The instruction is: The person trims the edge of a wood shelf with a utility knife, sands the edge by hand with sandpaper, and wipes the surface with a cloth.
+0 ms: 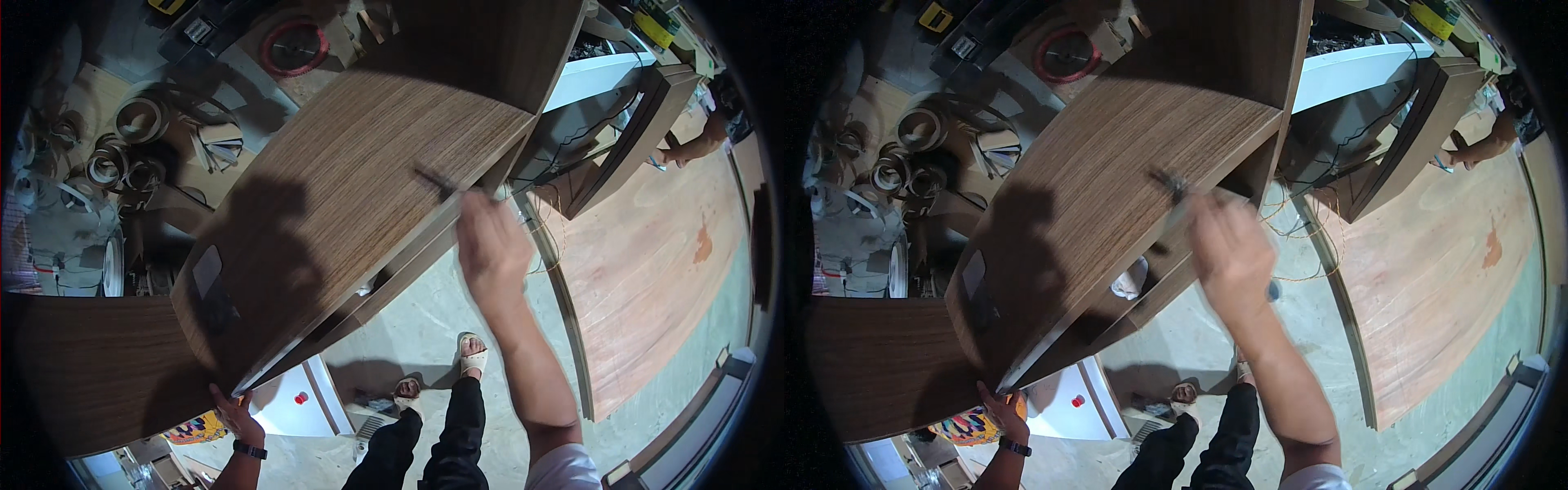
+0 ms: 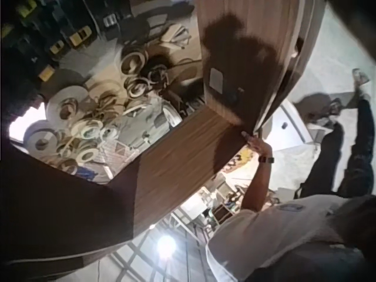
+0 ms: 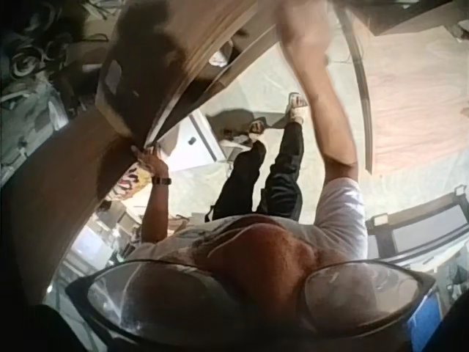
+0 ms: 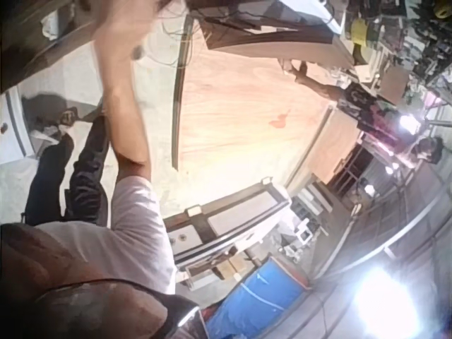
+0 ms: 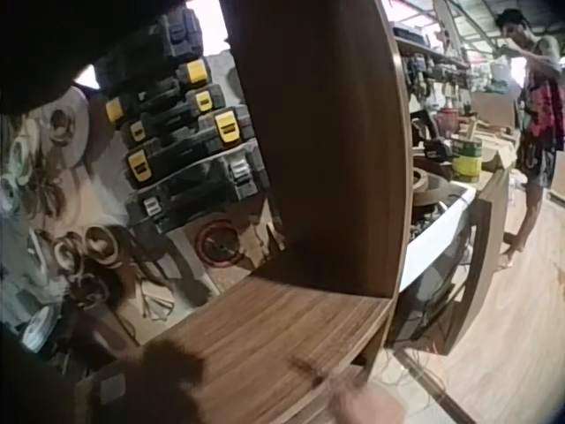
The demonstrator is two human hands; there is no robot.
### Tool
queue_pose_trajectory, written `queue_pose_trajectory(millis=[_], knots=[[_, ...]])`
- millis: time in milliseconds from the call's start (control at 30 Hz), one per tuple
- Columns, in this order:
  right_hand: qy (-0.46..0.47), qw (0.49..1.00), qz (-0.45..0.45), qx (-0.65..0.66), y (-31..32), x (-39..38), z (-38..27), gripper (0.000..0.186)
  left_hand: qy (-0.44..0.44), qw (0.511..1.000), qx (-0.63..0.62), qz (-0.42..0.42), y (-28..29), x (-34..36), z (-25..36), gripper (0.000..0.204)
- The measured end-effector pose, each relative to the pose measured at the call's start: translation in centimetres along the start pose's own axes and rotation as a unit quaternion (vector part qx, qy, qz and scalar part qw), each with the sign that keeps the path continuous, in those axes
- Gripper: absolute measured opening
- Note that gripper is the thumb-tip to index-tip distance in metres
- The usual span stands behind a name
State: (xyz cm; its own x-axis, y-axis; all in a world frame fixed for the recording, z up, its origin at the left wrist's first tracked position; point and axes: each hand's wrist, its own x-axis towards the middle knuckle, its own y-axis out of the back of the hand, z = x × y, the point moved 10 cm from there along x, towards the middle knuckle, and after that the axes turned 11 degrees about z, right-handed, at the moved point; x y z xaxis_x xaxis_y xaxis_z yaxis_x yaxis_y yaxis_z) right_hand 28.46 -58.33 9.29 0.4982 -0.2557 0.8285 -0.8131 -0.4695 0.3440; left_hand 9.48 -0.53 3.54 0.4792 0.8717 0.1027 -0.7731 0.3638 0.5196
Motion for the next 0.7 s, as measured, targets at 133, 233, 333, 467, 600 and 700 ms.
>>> queue_pose_trajectory(millis=[133,233,333,467,600,700], knots=[[0.003,0.982,-0.104,0.156,-1.2,-4.0,-9.8,0.034,0.027,0.999,-0.032,-0.005,0.6,0.8,-1.3,0.087],[-0.034,0.976,-0.097,0.194,-0.9,-5.1,-8.5,0.033,0.074,0.997,-0.039,0.008,-0.3,0.2,-1.1,0.079],[-0.086,0.990,0.016,0.113,0.2,-2.2,-1.5,0.038,0.011,1.000,-0.010,-0.001,0.7,1.4,-1.9,0.072],[-0.083,0.990,0.104,0.037,2.3,2.6,6.8,0.033,0.002,0.999,0.046,-0.013,1.3,2.5,-3.8,0.071],[-0.065,0.992,0.099,0.044,2.4,4.5,11.0,0.032,-0.026,0.985,0.164,0.040,1.1,2.4,-2.6,0.067],[-0.071,0.992,0.085,0.052,1.7,5.0,12.5,0.032,-0.212,0.912,0.352,0.016,1.1,2.2,-1.8,0.071]])
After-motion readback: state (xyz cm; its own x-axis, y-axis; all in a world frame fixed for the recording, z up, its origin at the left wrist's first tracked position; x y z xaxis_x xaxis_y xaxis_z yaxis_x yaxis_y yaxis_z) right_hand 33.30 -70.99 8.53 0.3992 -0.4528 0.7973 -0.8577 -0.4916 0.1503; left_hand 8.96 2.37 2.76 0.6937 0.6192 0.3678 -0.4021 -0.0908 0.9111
